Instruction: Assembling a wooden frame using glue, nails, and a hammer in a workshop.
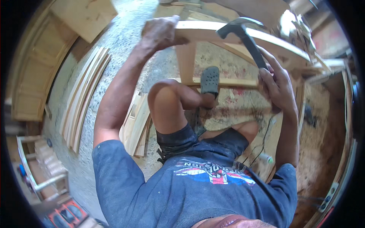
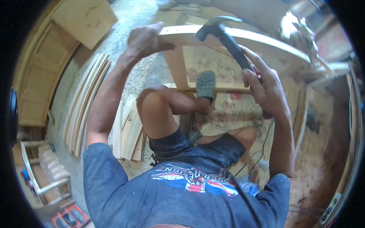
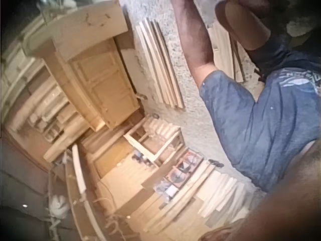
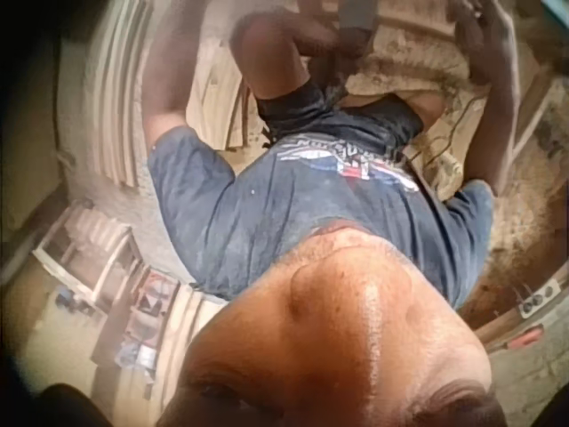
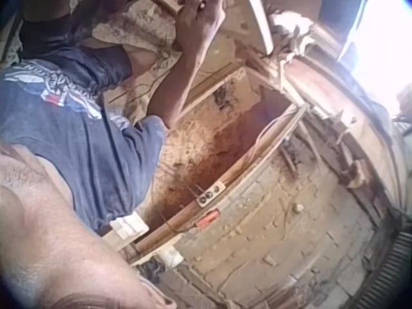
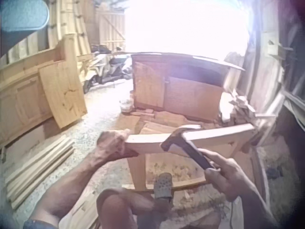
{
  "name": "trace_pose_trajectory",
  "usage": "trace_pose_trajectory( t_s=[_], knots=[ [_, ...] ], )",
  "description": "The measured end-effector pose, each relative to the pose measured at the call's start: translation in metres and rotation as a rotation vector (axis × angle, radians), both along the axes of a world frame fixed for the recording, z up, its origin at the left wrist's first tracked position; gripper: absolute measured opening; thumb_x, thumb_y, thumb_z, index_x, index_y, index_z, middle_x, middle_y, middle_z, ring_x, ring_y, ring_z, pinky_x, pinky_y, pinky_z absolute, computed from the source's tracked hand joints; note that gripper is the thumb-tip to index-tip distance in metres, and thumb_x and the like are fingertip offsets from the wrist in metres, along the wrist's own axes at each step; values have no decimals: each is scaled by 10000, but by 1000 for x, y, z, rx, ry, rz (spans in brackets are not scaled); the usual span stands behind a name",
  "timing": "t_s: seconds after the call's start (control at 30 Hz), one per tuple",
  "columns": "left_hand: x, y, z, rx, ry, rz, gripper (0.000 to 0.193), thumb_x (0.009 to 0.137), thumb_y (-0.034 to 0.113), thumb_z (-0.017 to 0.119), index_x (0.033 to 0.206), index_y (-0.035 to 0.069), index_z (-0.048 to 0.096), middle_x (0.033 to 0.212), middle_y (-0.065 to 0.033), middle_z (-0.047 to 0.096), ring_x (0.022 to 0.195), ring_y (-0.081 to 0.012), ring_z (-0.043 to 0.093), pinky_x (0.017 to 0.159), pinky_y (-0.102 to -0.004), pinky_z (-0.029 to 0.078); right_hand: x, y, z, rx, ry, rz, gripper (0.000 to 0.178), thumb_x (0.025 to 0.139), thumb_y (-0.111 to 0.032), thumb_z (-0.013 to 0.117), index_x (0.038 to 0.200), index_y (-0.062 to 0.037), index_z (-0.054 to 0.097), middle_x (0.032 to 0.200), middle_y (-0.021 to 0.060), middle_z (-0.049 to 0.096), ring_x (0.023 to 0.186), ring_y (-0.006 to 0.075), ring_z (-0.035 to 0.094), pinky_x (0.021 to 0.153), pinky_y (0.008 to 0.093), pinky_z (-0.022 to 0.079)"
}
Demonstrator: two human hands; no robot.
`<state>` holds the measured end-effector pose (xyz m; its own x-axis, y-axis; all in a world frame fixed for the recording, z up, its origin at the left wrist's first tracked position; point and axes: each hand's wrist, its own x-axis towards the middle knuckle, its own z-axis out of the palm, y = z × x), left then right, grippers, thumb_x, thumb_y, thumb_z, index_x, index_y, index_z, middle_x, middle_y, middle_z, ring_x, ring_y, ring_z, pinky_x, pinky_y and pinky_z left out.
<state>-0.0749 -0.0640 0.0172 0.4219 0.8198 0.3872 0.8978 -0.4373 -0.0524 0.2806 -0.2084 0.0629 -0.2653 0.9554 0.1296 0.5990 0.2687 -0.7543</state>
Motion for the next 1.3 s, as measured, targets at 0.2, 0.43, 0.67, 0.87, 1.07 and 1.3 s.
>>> trace_pose_trajectory(
  t_s=[0.2, 0.43, 0.67, 0.87, 1.07, 1.3],
  knots=[
    [-15, 0, 16, -338, -124, -15, 700, 810, 339, 866, 1370, 42, 570, 1055, -252, 740, 977, -351, 737, 823, -444, 557, 72, -63, -200, -526, 373, -511, 392, 1024, -272, 595, 1346, -53, 643, 896, 79, 659, 631, 164, 602, 596, 283, 494],
    [-15, 32, -5, -427, -183, -132, 548, 843, 152, 827, 1313, 35, 571, 1044, -211, 721, 910, -335, 693, 808, -440, 533, 56, -130, -450, -561, -129, -767, 348, 936, -277, 678, 1150, -4, 705, 947, 259, 714, 939, 423, 706, 871, 498, 536],
    [-19, 18, 28, -528, -127, 37, 538, 835, 105, 827, 1300, 36, 566, 1048, -154, 695, 919, -261, 648, 842, -399, 520, 155, -66, -410, -420, -53, -840, 297, 943, -254, 681, 1188, -91, 717, 1142, 173, 715, 1054, 359, 689, 936, 455, 523],
    [-7, 22, 18, -536, -104, 133, 488, 901, 175, 791, 1311, 40, 563, 1108, -102, 668, 1006, -220, 607, 911, -374, 502, 362, -64, -463, -419, -487, -1074, 213, 919, -177, 646, 1052, -43, 745, 1075, 229, 728, 1036, 422, 694, 883, 518, 548],
    [-1, 8, 33, -362, -64, 61, 622, 893, 223, 812, 1430, 64, 539, 1366, -156, 625, 1253, -277, 594, 1065, -433, 457, 377, -63, -493, -573, -606, -1008, 236, 936, -246, 652, 1058, -60, 730, 1115, 198, 717, 1031, 411, 689, 865, 519, 552],
    [47, -21, 61, -45, -76, -215, 437, 963, 86, 699, 1384, 35, 597, 1413, -159, 613, 1320, -290, 573, 1158, -465, 410, 355, -49, -468, -438, -565, -827, 257, 943, -182, 620, 1171, -80, 681, 1266, 206, 655, 1147, 399, 647, 939, 511, 526]
  ],
)
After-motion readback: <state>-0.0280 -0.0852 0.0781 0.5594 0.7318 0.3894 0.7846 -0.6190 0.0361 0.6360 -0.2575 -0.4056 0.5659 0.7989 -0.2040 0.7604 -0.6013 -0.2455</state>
